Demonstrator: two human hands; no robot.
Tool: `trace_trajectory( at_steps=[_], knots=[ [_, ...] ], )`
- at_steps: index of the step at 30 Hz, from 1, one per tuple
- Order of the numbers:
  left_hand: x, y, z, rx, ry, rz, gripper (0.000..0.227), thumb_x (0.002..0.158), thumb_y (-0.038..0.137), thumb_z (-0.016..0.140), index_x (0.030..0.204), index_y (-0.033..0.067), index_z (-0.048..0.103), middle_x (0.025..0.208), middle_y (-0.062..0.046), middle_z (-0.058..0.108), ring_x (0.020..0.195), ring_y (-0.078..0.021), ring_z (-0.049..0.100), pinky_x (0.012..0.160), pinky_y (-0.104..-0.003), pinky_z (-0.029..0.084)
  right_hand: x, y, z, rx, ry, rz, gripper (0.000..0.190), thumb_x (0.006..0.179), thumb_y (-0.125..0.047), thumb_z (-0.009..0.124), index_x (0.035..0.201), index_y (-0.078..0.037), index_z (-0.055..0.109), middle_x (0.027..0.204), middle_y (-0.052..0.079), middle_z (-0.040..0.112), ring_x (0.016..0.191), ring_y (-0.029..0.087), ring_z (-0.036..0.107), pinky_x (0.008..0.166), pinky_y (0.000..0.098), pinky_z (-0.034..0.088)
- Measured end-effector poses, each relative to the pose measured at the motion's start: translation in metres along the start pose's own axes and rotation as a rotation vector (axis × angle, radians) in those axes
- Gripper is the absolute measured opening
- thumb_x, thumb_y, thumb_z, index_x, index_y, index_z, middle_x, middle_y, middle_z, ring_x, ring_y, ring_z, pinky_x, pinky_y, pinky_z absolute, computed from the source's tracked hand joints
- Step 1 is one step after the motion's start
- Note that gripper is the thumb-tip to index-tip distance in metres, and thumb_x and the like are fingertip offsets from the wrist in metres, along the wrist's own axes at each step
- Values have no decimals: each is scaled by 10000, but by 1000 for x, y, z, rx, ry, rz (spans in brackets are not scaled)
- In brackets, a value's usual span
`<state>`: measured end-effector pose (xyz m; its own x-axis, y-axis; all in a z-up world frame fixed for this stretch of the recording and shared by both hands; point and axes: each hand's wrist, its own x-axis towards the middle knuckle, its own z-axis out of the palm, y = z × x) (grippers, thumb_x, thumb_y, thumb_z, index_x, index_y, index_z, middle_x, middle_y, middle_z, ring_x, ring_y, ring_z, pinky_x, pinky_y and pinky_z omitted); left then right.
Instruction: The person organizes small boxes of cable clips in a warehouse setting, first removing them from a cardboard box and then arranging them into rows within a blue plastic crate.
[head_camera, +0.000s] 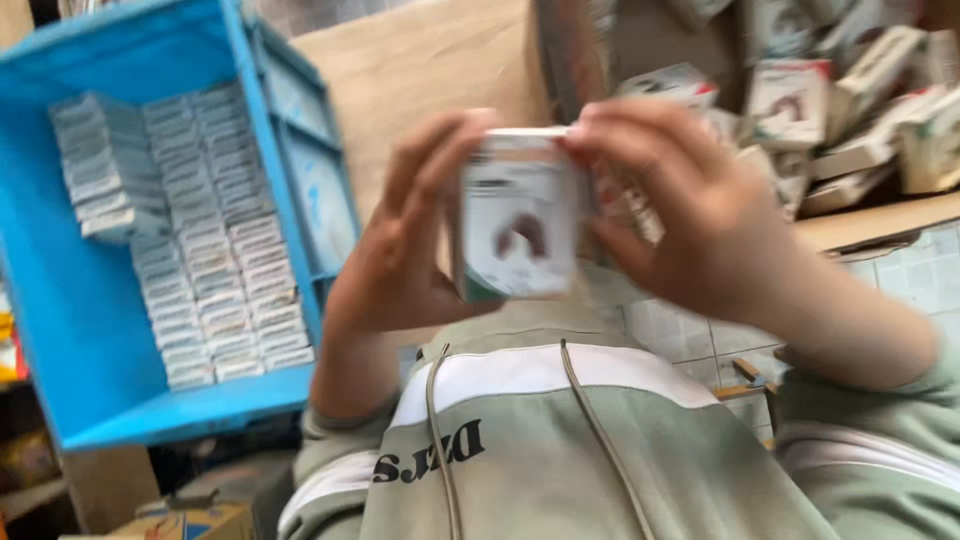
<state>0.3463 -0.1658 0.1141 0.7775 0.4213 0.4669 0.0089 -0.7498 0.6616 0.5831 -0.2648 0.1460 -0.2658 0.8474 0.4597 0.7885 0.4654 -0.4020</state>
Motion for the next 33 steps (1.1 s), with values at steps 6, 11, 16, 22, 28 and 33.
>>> trace_trajectory(
  at_steps=[6,11,16,22,28,33],
  knots=[
    [-135,-94,70,-108,327,-674,1211,517,75,853,1522,45,179,1426,-356,272,1322,-596,271,1087,-679,251,-47,-9,185,-2,-249,94,247,779,8,616,1023,-23,638,915,158,665,787,354,697,586,378,561],
    [-190,-141,115,-115,289,-969,1112,476,77,820,1449,42,284,1395,-326,312,1319,-577,274,1071,-656,295,-60,18,300,105,-692,312,339,818,-47,569,1147,-47,649,1203,199,632,1065,395,631,923,476,498],
    [-207,-165,125,-83,282,-872,1011,513,71,819,1418,59,367,1357,-259,431,1290,-490,419,1057,-622,366,-89,35,319,15,-609,400,745,873,-293,611,1518,-88,301,1537,200,341,1243,439,512,1009,547,457],
    [-225,-179,135,220,-107,-933,1225,569,232,843,1551,75,128,1595,-160,195,1475,-368,165,1082,-751,148,-110,67,342,-180,-28,264,443,796,-95,613,1194,-262,712,923,0,650,868,219,649,783,313,556],
    [-232,-184,143,291,-82,-938,1142,548,290,862,1519,168,272,1530,-67,347,1453,-302,252,1061,-768,189,-114,33,362,400,-35,213,565,659,151,575,1103,-157,743,1082,43,711,1082,263,640,985,391,482],
    [-227,-180,133,436,-237,-907,1139,573,391,838,1525,181,249,1533,-41,346,1478,-271,180,1065,-791,72,-71,41,377,-186,-469,-79,733,943,-592,367,1515,-134,338,1588,126,288,1438,289,307,1086,642,178]
  ],
)
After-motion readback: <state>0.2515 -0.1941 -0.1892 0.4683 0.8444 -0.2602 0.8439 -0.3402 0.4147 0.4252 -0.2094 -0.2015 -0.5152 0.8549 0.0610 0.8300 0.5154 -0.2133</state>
